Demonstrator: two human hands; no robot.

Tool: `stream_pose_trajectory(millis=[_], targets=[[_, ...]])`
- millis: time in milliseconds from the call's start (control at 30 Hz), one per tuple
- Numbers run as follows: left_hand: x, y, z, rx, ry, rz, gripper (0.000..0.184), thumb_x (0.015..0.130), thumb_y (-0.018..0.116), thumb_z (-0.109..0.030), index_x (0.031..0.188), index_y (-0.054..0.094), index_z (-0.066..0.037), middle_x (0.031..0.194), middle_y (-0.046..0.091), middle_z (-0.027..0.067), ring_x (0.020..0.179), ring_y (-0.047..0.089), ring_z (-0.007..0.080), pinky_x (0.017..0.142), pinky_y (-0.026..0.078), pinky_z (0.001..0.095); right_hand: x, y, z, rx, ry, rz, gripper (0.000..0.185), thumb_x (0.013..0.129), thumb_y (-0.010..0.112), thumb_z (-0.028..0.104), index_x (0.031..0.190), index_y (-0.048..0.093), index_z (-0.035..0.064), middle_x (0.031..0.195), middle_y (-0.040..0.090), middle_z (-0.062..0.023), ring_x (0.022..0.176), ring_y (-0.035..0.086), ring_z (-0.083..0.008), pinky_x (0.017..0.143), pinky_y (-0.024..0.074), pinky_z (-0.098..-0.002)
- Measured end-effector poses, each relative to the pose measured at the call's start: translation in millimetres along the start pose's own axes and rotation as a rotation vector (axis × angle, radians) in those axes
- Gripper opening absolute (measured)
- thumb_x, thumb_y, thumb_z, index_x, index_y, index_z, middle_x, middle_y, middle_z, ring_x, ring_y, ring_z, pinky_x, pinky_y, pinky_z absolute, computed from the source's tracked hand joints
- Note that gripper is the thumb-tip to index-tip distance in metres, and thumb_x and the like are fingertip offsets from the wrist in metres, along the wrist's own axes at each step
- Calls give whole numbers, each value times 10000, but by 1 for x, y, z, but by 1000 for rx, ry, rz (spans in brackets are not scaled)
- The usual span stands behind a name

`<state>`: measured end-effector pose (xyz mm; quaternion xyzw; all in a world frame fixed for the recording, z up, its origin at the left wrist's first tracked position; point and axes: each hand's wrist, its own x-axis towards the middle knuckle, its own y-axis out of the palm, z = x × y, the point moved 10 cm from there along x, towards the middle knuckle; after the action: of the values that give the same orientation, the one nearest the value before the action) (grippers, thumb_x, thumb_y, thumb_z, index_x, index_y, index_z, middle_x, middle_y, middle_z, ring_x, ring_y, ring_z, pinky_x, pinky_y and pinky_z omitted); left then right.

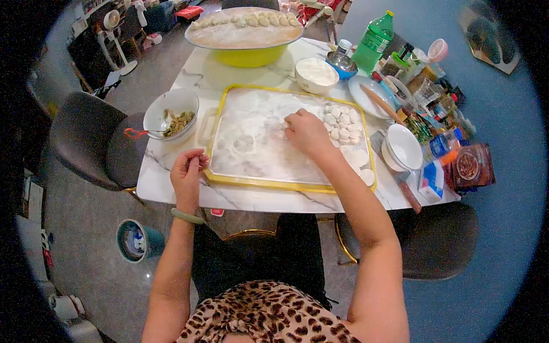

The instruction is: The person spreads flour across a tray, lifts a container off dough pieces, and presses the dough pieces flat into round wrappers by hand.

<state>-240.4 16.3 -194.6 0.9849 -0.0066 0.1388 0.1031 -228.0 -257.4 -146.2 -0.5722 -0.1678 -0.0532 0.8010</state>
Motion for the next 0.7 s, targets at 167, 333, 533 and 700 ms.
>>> stream_pose_trajectory(millis=[167, 333, 533, 700], targets=[[1, -2, 5, 21, -15, -7, 149, 868, 447, -3, 933, 579, 16, 797, 590, 44, 705, 544, 85, 664, 453, 202, 9, -33, 0, -43, 10, -127, 283, 782, 564, 224, 999, 592, 45, 984, 574, -145, 941, 527, -310, 797, 431, -383], [0, 1, -2, 86, -49, -4, 147, 868, 448, -3, 936, 576, 21, 797, 590, 47, 713, 546, 87, 671, 454, 205, 24, 30, 13, -173, -174, 92, 595, 861, 406, 431, 1312, 317, 53, 1385, 280, -137, 1282, 248, -304, 1026, 222, -434], [-4, 0, -5, 69, -24, -1, 149, 868, 441, 5, 937, 572, 25, 800, 587, 51, 716, 545, 90, 678, 449, 204, 18, 53, 23, -238, -152, 150, 616, 861, 373, 470, 1323, 303, 70, 1406, 225, -140, 1306, 181, -314, 1039, 170, -471], [-2, -1, 1, 19, -41, -6, 143, 867, 440, 7, 919, 572, 27, 788, 584, 44, 700, 536, 91, 665, 448, 207, 33, 61, 2, -205, -91, 240, 592, 863, 428, 360, 1354, 237, 88, 1410, 219, -135, 1310, 186, -286, 1045, 180, -438]])
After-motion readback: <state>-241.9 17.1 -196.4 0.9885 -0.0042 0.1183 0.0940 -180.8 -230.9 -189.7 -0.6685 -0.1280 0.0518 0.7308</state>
